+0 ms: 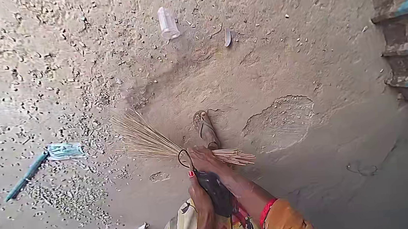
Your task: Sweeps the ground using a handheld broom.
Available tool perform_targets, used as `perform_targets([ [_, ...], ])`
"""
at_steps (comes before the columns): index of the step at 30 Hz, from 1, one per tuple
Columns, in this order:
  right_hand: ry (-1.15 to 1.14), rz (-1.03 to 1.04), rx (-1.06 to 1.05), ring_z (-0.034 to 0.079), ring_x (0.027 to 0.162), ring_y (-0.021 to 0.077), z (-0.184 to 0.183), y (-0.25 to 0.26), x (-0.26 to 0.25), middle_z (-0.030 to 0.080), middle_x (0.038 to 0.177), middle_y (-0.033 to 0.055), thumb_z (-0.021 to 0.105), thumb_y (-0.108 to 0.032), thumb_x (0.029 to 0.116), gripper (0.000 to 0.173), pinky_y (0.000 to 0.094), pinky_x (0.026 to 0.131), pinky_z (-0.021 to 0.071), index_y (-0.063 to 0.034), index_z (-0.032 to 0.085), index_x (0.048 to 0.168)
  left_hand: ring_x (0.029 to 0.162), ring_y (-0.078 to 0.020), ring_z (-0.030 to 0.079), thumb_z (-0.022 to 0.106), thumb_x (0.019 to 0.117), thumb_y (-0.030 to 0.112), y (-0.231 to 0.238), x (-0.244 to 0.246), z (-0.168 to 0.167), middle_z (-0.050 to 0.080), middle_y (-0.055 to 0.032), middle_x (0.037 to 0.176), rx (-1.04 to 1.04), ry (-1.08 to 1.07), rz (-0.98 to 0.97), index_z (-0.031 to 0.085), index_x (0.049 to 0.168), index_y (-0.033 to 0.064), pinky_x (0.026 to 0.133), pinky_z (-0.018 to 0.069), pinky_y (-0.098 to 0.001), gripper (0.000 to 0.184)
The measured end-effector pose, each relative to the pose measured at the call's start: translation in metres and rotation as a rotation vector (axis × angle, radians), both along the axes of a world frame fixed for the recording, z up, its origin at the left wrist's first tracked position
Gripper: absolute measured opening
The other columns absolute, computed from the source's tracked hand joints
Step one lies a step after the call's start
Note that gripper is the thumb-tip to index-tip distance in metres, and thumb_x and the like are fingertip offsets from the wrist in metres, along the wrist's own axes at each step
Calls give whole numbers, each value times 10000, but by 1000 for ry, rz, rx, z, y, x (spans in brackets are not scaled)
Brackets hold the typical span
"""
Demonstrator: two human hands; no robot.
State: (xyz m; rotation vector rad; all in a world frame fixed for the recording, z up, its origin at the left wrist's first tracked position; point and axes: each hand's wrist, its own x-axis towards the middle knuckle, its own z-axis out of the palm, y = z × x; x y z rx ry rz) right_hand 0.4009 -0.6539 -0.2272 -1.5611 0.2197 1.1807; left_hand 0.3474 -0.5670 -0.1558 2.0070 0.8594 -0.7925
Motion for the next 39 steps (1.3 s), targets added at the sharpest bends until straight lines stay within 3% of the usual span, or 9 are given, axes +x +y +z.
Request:
perform_targets([
  [2, -36, -137, -98, 635, 1168, 405, -8, -21, -26, 668, 1239, 227, 563, -187, 999, 326, 604, 952, 495, -105, 694, 1286, 583, -60, 604, 167, 1108, 465, -2, 18, -7, 570, 26, 624, 60, 49, 103, 595, 849, 73, 589, 539, -263, 636],
  [5, -133, -752, -671, 720, 828, 331, -31, -74, -107, 735, 868, 182, 653, -214, 951, 234, 542, 764, 558, -7, 762, 959, 499, -143, 587, 94, 1092, 537, -10, 34, -16, 563, -15, 578, -39, 216, 312, 527, 799, 115, 481, 529, -320, 672],
  [8, 173, -928, -1055, 676, 976, 406, -56, -147, -138, 709, 1025, 266, 734, -117, 911, 223, 594, 889, 489, 64, 710, 1038, 451, -145, 575, 68, 1094, 511, -14, 41, -21, 569, -26, 548, -126, 257, 389, 517, 774, 108, 443, 516, -302, 683],
  [20, -53, 156, -110, 612, 1189, 415, -61, -39, 43, 651, 1265, 227, 714, -116, 874, 441, 611, 958, 481, -150, 681, 1312, 442, -86, 575, 74, 1099, 478, -24, 62, -24, 545, 32, 519, -82, 101, 439, 486, 769, 154, 426, 511, -257, 619],
  [24, -55, -774, -776, 719, 889, 304, -58, -127, -67, 738, 930, 187, 668, -100, 865, 171, 496, 813, 566, 17, 750, 958, 436, -109, 583, 78, 1103, 486, -41, 71, -24, 565, 14, 523, -90, 214, 423, 497, 754, 144, 421, 520, -276, 643],
  [28, 405, -1185, -1158, 637, 928, 262, -94, -250, -150, 689, 985, 180, 653, -33, 934, 120, 476, 876, 487, 36, 695, 1023, 399, -131, 585, 51, 1092, 510, -41, 78, -28, 581, -6, 505, -151, 288, 435, 490, 730, 137, 385, 516, -279, 680],
  [34, 43, -671, -580, 689, 900, 353, -150, -155, 3, 708, 958, 216, 722, -5, 786, 168, 560, 770, 539, 3, 704, 952, 401, -129, 589, 6, 1043, 635, -44, 86, -28, 589, -22, 507, -188, 387, 512, 491, 672, 138, 376, 509, -276, 788],
  [36, -12, -246, -218, 657, 1099, 348, -131, -109, 74, 704, 1149, 185, 733, -83, 849, 364, 559, 931, 514, -70, 709, 1211, 411, -117, 588, 0, 1037, 642, -47, 89, -31, 588, -9, 512, -202, 368, 470, 493, 664, 142, 387, 509, -268, 795],
  [39, -193, 33, -66, 642, 1117, 362, -94, -89, 90, 689, 1172, 157, 755, -175, 866, 362, 588, 898, 506, -145, 706, 1223, 413, -110, 571, 30, 1047, 632, -53, 91, -31, 555, 4, 499, -201, 302, 380, 482, 688, 155, 401, 501, -261, 749],
])
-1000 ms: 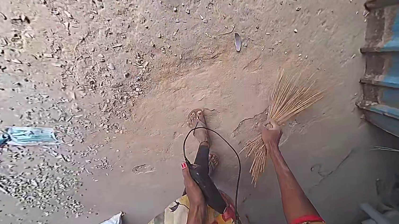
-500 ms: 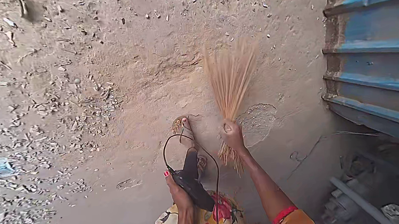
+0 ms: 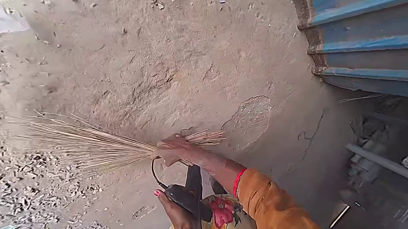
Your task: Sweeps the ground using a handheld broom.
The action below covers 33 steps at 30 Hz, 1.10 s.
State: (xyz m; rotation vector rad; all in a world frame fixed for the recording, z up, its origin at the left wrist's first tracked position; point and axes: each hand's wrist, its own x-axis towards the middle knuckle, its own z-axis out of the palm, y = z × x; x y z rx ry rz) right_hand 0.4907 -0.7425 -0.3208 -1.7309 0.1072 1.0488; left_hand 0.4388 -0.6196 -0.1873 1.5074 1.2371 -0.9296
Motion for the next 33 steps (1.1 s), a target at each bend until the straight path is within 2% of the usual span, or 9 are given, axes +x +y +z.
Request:
perform_targets([
  [5, 62, -1274, -651, 682, 856, 234, 18, -116, -167, 705, 898, 164, 643, -23, 806, 133, 415, 788, 557, 43, 708, 902, 425, -131, 579, -33, 1021, 652, -12, 30, -15, 568, -2, 507, -83, -43, -125, 495, 665, 161, 416, 518, -296, 804],
  [8, 463, -1644, -903, 652, 861, 242, 3, -220, -234, 695, 929, 160, 661, 2, 904, 89, 444, 827, 517, 31, 695, 981, 428, -133, 598, -47, 1000, 685, -37, 52, -14, 585, -2, 511, -134, -11, -81, 497, 633, 165, 407, 530, -299, 838],
  [14, 288, -790, -377, 683, 928, 318, -50, -177, -30, 709, 961, 172, 718, -77, 823, 229, 536, 806, 538, -28, 719, 1046, 430, -142, 597, -66, 1001, 670, -75, 73, -21, 587, -9, 514, -101, -45, -94, 497, 637, 167, 412, 526, -297, 838],
  [19, 5, 60, 28, 607, 1201, 373, 1, -127, 71, 642, 1288, 183, 762, -162, 890, 367, 590, 930, 502, -90, 694, 1243, 450, -132, 605, -81, 989, 679, -105, 67, -14, 594, 12, 523, -64, -75, -5, 492, 638, 185, 434, 527, -298, 834],
  [21, 1, -166, 15, 648, 1133, 358, 16, -161, 25, 695, 1197, 173, 733, -119, 879, 349, 582, 930, 503, -101, 723, 1227, 472, -120, 611, -68, 973, 712, -106, 57, -12, 602, 15, 539, -126, -24, 56, 528, 631, 195, 447, 528, -283, 860],
  [25, 64, -1422, -680, 654, 838, 189, -1, -252, -157, 682, 873, 144, 632, 9, 797, 106, 354, 777, 545, 46, 686, 881, 463, -116, 613, -61, 982, 701, -129, 31, -20, 619, 5, 544, -150, 119, 66, 557, 631, 185, 441, 529, -269, 878],
  [28, 678, -1990, -934, 615, 940, 226, -18, -351, -253, 652, 1055, 175, 607, -48, 958, 170, 408, 793, 511, 36, 653, 1099, 453, -124, 613, -36, 972, 731, -151, 20, -30, 622, -5, 542, -193, 190, 56, 572, 627, 178, 437, 533, -277, 892],
  [30, 876, -1962, -844, 607, 1027, 260, -45, -398, -258, 634, 1151, 187, 565, -184, 1015, 278, 474, 857, 504, -5, 626, 1219, 446, -123, 611, -36, 955, 754, -164, 20, -34, 613, -9, 537, -200, 216, 53, 564, 632, 173, 429, 533, -273, 895],
  [33, 473, -1468, -751, 624, 829, 273, -89, -383, -162, 654, 904, 171, 671, -32, 860, 132, 483, 734, 514, 33, 671, 975, 432, -117, 594, -18, 965, 748, -163, 26, -32, 591, -6, 522, -163, 217, 46, 546, 609, 167, 412, 517, -272, 885],
])
